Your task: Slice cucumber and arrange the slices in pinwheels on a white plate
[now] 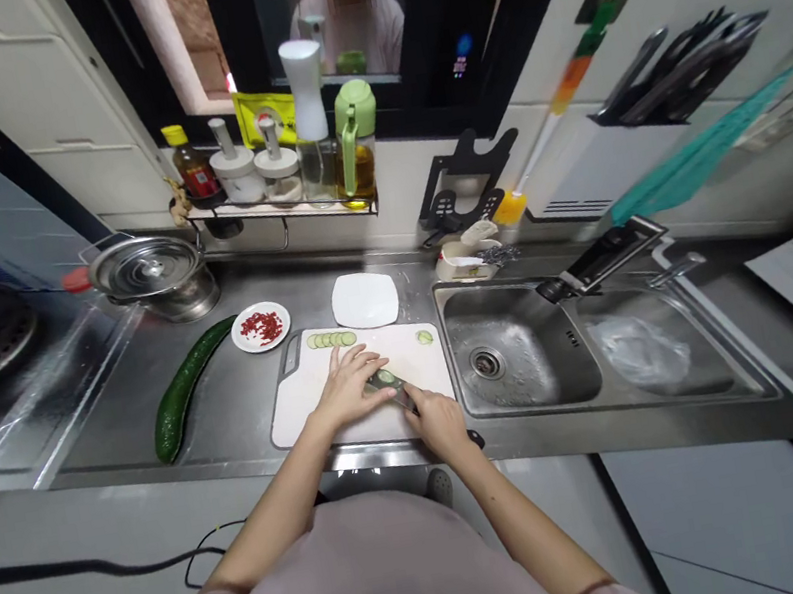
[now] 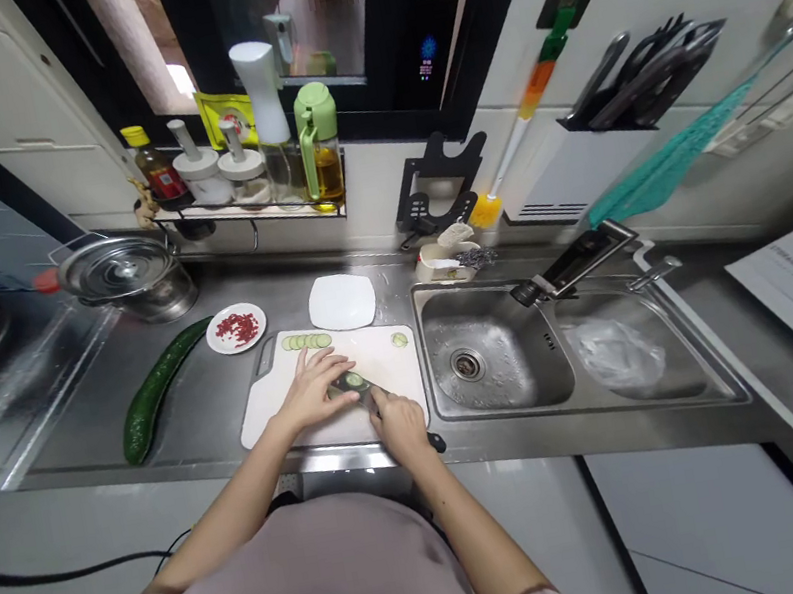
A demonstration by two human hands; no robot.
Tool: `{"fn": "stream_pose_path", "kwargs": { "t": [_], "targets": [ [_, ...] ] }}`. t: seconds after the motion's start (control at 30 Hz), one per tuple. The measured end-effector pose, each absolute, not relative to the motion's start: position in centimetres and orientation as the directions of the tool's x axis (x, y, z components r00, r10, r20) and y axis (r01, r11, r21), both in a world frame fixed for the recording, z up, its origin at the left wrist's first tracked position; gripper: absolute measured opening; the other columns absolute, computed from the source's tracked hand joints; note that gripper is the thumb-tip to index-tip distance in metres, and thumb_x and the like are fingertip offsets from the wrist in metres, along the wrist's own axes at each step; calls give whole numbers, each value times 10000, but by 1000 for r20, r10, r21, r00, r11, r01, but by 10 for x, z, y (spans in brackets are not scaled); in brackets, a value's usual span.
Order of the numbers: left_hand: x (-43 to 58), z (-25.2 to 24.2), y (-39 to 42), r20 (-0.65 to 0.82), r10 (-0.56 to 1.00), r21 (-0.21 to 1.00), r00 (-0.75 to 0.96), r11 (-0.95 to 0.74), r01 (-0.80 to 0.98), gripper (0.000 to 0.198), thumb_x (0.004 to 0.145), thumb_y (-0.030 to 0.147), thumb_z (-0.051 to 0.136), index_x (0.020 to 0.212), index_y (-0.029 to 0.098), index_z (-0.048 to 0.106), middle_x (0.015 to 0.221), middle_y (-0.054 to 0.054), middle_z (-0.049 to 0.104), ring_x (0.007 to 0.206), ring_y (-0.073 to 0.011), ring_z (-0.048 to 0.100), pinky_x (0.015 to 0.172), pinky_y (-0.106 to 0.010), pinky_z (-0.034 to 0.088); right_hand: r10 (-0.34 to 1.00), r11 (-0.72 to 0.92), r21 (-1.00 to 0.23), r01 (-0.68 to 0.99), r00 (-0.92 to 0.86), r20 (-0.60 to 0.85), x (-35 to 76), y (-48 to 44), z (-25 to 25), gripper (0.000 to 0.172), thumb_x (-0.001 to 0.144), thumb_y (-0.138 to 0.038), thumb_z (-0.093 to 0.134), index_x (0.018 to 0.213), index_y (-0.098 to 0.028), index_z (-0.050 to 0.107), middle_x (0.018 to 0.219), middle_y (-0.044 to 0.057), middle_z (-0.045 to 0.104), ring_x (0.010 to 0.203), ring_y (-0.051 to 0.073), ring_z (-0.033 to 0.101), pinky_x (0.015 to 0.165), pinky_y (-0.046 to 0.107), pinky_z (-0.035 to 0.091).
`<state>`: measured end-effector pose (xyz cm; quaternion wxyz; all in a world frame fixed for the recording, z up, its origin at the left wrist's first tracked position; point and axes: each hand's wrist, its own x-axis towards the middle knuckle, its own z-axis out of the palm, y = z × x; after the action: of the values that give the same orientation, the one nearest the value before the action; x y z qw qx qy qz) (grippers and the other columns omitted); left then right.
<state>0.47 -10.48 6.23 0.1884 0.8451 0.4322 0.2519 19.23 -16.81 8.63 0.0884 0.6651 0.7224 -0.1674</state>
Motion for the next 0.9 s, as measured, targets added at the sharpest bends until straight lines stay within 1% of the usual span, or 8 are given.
{"fn": "stream_pose_path", "kwargs": {
  "t": [0.1, 0.27, 0.4, 0.53, 0.63, 0.73, 0.83, 0.9],
  "targets": [
    [9, 67, -100, 163, 783, 517, 601, -586, 623, 505, 745, 573, 658, 1146, 267, 669, 1229, -82, 636, 1344, -324, 376, 1149, -615, 33, 932, 77, -122, 990, -115, -344, 192, -171, 87, 421, 932, -374, 466, 1334, -252, 465, 1129, 97, 671, 1011, 209, 624, 825, 274, 394],
    [12, 65, -99, 137, 735, 530, 664, -620, 578, 338, 760, 537, 657, 964, 275, 721, 997, -49, 721, 1285, -292, 467, 1154, -604, 1, 936, 87, -106, 991, -118, -332, 196, -176, 85, 402, 921, -362, 490, 1308, -254, 483, 1067, 89, 686, 980, 213, 633, 826, 279, 393],
    [13, 63, -103, 142, 712, 553, 688, -633, 541, 289, 725, 499, 711, 931, 296, 726, 971, -36, 728, 1261, -273, 494, 1159, -583, 93, 935, 82, -108, 991, -114, -337, 201, -176, 85, 371, 927, -371, 483, 1276, -249, 505, 1055, 92, 688, 972, 211, 634, 816, 277, 393],
    [12, 58, -108, 213, 704, 551, 678, -659, 511, 134, 821, 369, 649, 915, 311, 725, 951, -14, 731, 1212, -220, 535, 1157, -543, 173, 933, 75, -92, 993, -103, -344, 204, -172, 85, 341, 911, -349, 510, 1236, -248, 529, 1057, 86, 689, 972, 211, 636, 803, 270, 391],
    [12, 56, -111, 259, 700, 556, 665, -671, 490, 150, 871, 350, 590, 911, 306, 728, 949, -11, 724, 1129, -195, 579, 1145, -503, 236, 937, 56, -84, 995, -81, -339, 205, -169, 84, 327, 912, -346, 507, 1224, -253, 536, 1038, 80, 696, 950, 210, 645, 778, 266, 390],
    [12, 53, -107, 278, 801, 636, 530, -567, 524, 213, 890, 382, 554, 924, 272, 733, 937, -37, 718, 996, -194, 619, 1028, -425, 404, 940, 19, -82, 996, -46, -338, 209, -167, 82, 309, 912, -337, 504, 1204, -249, 553, 1018, 77, 703, 934, 209, 651, 750, 260, 386],
    [10, 41, -92, 228, 952, 763, 206, -306, 570, 238, 888, 370, 540, 921, 235, 734, 948, -53, 722, 918, -198, 635, 873, -356, 493, 937, -34, -91, 995, 0, -348, 216, -166, 80, 317, 919, -336, 487, 1215, -249, 557, 1003, 74, 708, 934, 206, 654, 743, 258, 384],
    [7, 29, -78, 126, 991, 820, -38, -83, 567, 218, 856, 349, 571, 936, 221, 728, 931, -47, 731, 851, -188, 649, 821, -330, 508, 934, -77, -99, 992, 37, -355, 222, -167, 78, 330, 929, -349, 466, 1235, -256, 552, 1004, 73, 710, 937, 204, 655, 740, 259, 384]
  ]
}}
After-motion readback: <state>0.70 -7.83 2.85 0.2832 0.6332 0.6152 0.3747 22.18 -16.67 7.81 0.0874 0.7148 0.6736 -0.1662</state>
